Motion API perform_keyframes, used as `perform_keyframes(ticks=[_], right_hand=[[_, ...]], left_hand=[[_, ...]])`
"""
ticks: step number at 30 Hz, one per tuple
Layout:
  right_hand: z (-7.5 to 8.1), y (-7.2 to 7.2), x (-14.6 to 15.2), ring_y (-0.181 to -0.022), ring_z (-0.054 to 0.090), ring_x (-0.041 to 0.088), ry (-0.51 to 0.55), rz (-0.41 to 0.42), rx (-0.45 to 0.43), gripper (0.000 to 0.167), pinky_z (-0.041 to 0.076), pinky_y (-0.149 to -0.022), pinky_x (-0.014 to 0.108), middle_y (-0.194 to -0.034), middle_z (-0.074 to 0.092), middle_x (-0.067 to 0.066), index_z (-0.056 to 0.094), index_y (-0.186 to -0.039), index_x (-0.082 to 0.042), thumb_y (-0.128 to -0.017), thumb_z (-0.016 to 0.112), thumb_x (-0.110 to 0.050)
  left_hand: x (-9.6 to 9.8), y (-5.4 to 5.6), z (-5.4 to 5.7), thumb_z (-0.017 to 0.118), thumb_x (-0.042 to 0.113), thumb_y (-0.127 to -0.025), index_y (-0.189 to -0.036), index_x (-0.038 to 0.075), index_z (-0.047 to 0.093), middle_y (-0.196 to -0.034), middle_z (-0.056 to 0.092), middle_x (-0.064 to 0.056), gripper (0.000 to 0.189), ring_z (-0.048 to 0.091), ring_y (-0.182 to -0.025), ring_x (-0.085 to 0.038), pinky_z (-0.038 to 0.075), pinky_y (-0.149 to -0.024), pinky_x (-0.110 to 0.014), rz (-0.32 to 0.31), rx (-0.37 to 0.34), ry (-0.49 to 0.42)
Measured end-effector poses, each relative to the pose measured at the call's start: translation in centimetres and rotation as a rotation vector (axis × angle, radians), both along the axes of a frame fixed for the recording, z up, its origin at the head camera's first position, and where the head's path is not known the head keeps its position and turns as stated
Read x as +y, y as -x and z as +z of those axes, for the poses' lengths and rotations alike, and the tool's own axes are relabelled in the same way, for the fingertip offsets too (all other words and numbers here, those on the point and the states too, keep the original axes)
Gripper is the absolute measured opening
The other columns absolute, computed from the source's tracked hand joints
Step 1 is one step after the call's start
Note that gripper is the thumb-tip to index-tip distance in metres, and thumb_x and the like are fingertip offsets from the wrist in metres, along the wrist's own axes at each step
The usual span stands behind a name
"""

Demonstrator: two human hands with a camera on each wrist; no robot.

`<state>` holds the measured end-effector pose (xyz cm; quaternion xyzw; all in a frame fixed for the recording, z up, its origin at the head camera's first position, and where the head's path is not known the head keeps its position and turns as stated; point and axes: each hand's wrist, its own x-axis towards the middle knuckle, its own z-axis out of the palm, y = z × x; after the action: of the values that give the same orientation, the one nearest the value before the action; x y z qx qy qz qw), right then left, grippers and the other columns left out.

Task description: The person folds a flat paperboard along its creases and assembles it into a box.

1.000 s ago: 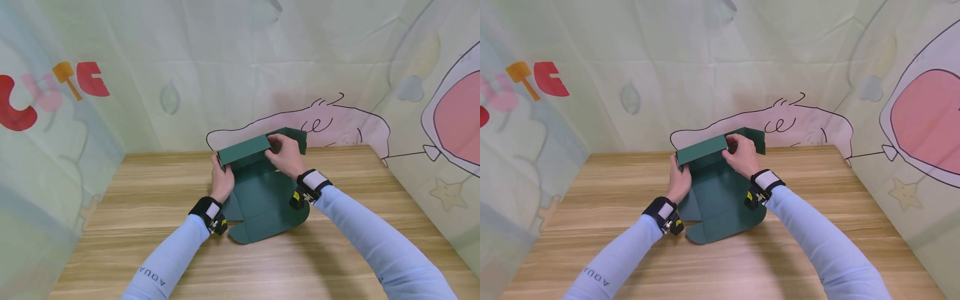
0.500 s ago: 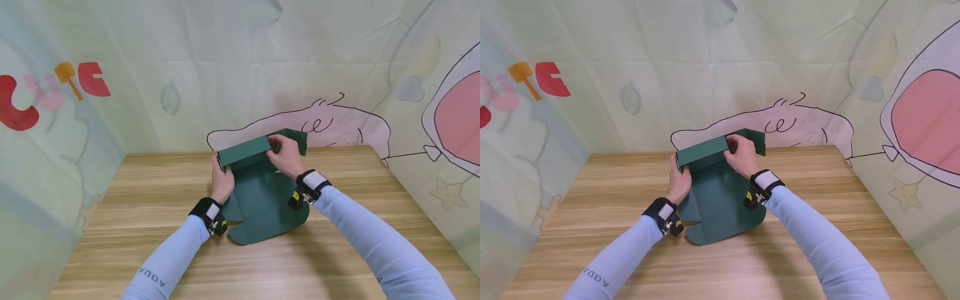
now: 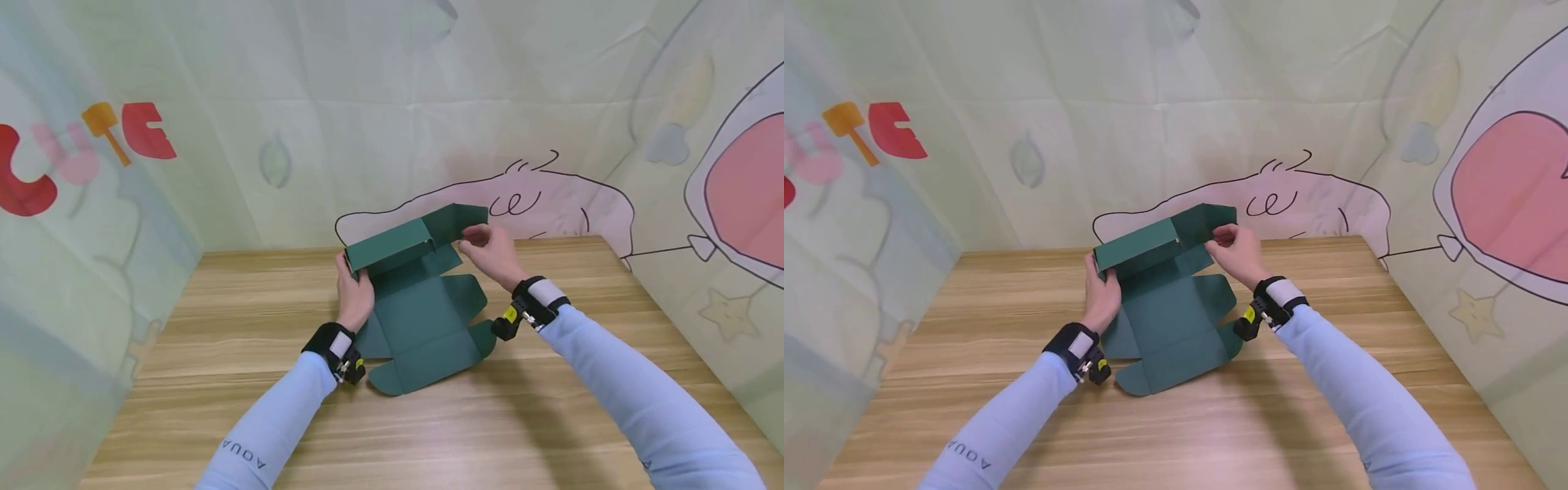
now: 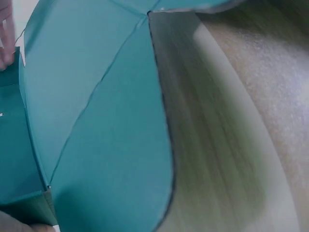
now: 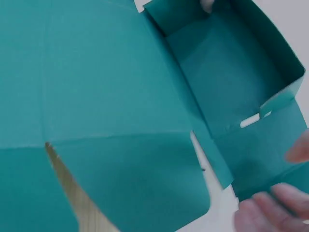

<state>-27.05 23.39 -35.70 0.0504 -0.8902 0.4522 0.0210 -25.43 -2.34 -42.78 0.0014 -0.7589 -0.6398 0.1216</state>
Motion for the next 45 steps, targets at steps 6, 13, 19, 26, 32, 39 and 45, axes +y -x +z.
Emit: perform_keyframes(ticks=[6,13,19,26,32,39,45], right_hand=[[-0.4,0.2,0.8,-0.124,0.055,0.041,-0.021,-0.016,-0.205,0.048,0.048,-0.108,0.052,-0.141,0.052,0.028,0.051,-0.138,0.006,-0.100,0.055,-0.023],[-1.2,0.6,0.1,-0.110,0.062,0.036,-0.030,-0.007,-0.248,0.051,0.053,-0.102,0.048,-0.136,0.055,0.029,0.050,-0.138,0.010,-0.100,0.057,-0.023],[-1.5,0.6,-0.9,-0.108,0.068,0.037,-0.050,-0.025,-0.218,0.049,0.055,-0.100,0.050,-0.129,0.060,0.029,0.051,-0.136,0.011,-0.099,0.059,-0.020],[-1.5,0.3,-1.9,-0.104,0.062,0.033,-0.105,-0.019,-0.137,0.040,0.054,-0.095,0.049,-0.121,0.064,0.023,0.058,-0.129,0.004,-0.097,0.064,-0.020],[-1.6,-0.1,-2.9,-0.114,0.063,0.039,-0.147,0.017,-0.043,0.043,0.054,-0.101,0.054,-0.131,0.062,0.025,0.056,-0.134,0.005,-0.096,0.064,-0.013],[-2.0,-0.5,-3.6,-0.108,0.068,0.041,-0.223,0.051,0.109,0.035,0.057,-0.095,0.054,-0.122,0.067,0.028,0.062,-0.127,0.009,-0.095,0.062,-0.005],[-2.0,-0.6,-3.8,-0.109,0.069,0.041,-0.228,0.074,0.161,0.033,0.057,-0.092,0.051,-0.122,0.066,0.029,0.064,-0.124,0.012,-0.095,0.061,-0.003]], left_hand=[[0.2,0.0,0.1,0.037,0.013,-0.108,-0.143,0.010,0.032,-0.152,0.043,-0.017,0.035,0.039,-0.145,-0.029,0.030,-0.122,-0.050,0.005,0.001,0.005],[0.6,0.0,0.1,0.037,0.012,-0.108,-0.144,0.010,0.032,-0.153,0.043,-0.018,0.036,0.038,-0.147,-0.030,0.030,-0.122,-0.050,-0.007,0.020,0.013],[0.7,-0.1,0.2,0.036,0.012,-0.108,-0.144,0.012,0.031,-0.156,0.041,-0.017,0.037,0.036,-0.148,-0.029,0.030,-0.122,-0.051,-0.030,0.010,0.026],[0.6,-0.2,0.3,0.037,0.013,-0.108,-0.145,0.012,0.031,-0.156,0.041,-0.016,0.037,0.037,-0.148,-0.029,0.031,-0.122,-0.051,-0.028,-0.001,0.025],[0.7,-0.2,0.3,0.037,0.011,-0.107,-0.144,0.011,0.032,-0.155,0.042,-0.018,0.037,0.037,-0.148,-0.030,0.030,-0.122,-0.052,-0.013,0.009,0.031],[0.9,-0.4,0.4,0.037,0.014,-0.108,-0.143,0.012,0.031,-0.154,0.042,-0.017,0.035,0.039,-0.146,-0.029,0.031,-0.121,-0.050,-0.024,-0.009,0.017],[0.8,-0.5,0.4,0.036,0.015,-0.109,-0.143,0.012,0.030,-0.153,0.043,-0.018,0.035,0.040,-0.145,-0.030,0.033,-0.120,-0.051,-0.022,-0.019,0.009]])
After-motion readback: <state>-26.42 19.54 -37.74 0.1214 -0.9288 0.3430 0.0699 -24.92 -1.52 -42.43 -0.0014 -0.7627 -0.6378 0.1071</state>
